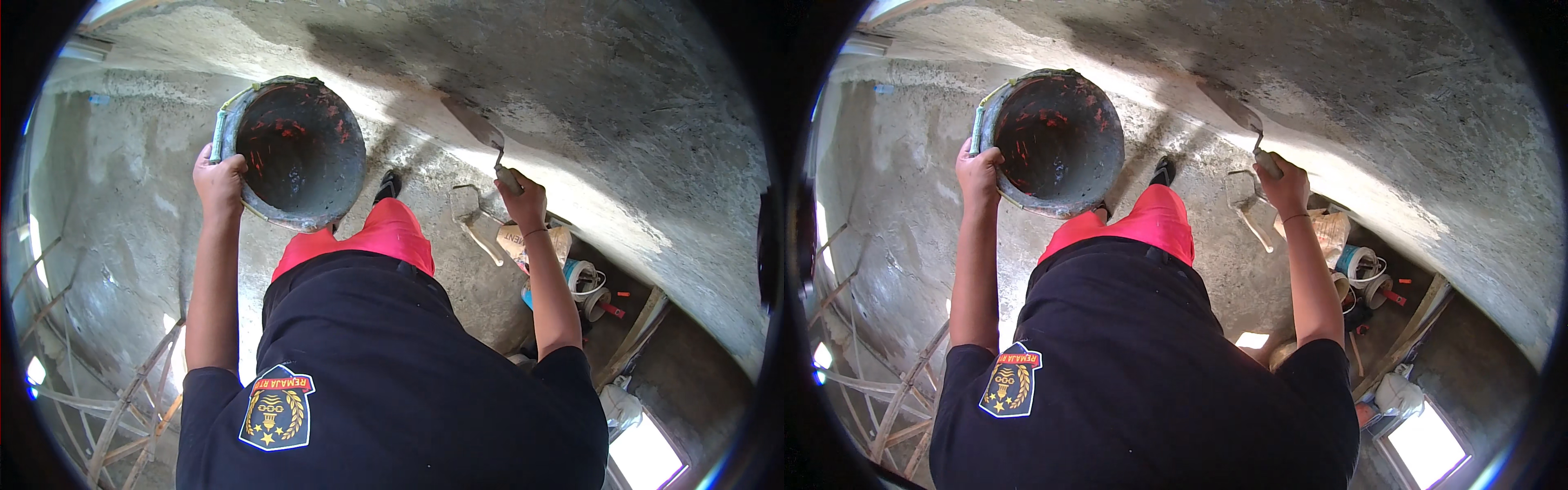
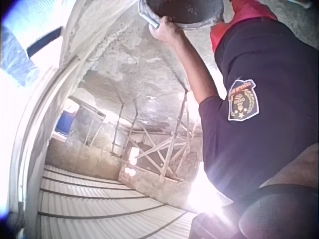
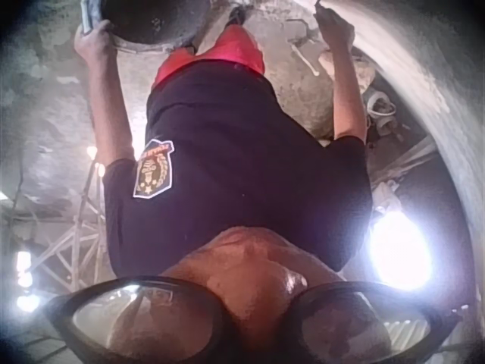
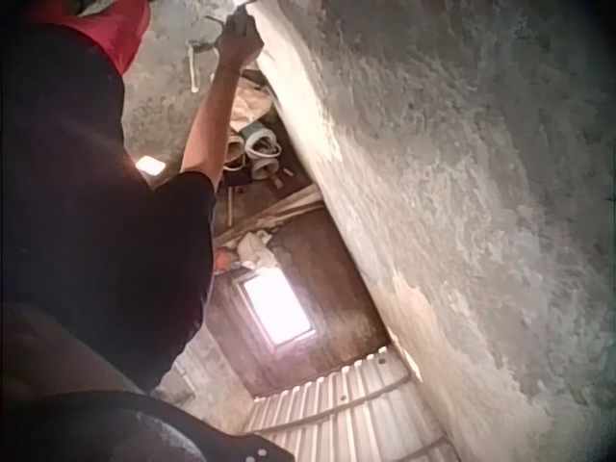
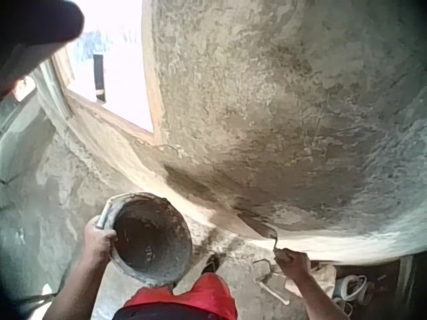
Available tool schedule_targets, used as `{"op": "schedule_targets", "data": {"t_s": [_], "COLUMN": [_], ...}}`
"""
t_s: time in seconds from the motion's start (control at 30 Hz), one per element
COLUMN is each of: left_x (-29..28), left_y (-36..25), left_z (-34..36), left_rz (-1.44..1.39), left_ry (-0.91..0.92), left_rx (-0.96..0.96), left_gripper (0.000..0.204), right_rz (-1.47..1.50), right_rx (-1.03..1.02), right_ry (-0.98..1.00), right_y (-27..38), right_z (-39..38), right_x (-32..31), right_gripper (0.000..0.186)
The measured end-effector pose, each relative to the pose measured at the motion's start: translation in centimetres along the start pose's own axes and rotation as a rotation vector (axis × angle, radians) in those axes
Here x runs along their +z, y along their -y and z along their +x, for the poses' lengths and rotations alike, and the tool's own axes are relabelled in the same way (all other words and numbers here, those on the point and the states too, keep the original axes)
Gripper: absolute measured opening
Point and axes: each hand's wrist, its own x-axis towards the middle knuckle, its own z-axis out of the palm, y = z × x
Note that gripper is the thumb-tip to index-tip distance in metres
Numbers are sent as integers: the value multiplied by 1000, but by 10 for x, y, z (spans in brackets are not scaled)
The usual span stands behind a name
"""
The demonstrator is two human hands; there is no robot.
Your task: The person scoops mortar from a bucket with a trowel and applies it onto the wall, smoothing it over the surface.
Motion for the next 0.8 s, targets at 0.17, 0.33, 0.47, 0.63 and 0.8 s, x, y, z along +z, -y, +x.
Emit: {"op": "schedule_targets", "data": {"t_s": [0.17, 0.33, 0.47, 0.63, 0.8], "left_x": [1, -1, -5, -2, -4], "left_y": [2, 1, 4, 0, 0], "left_z": [2, 2, 2, 0, 1], "left_rz": [21, 26, 5, 15, 34], "left_ry": [8, 14, 4, 17, 15], "left_rx": [-5, -15, -8, -9, -3], "left_gripper": [28, 27, 26, 26, 26], "right_rz": [144, 39, 13, 24, 11], "right_rx": [39, 42, 15, 37, 38], "right_ry": [28, 48, 36, 14, 11], "right_y": [-6, -11, -7, -23, -26], "right_z": [15, 9, 4, 19, 7], "right_x": [6, 20, 2, 10, 20], "right_gripper": [44, 48, 48, 45, 45]}}
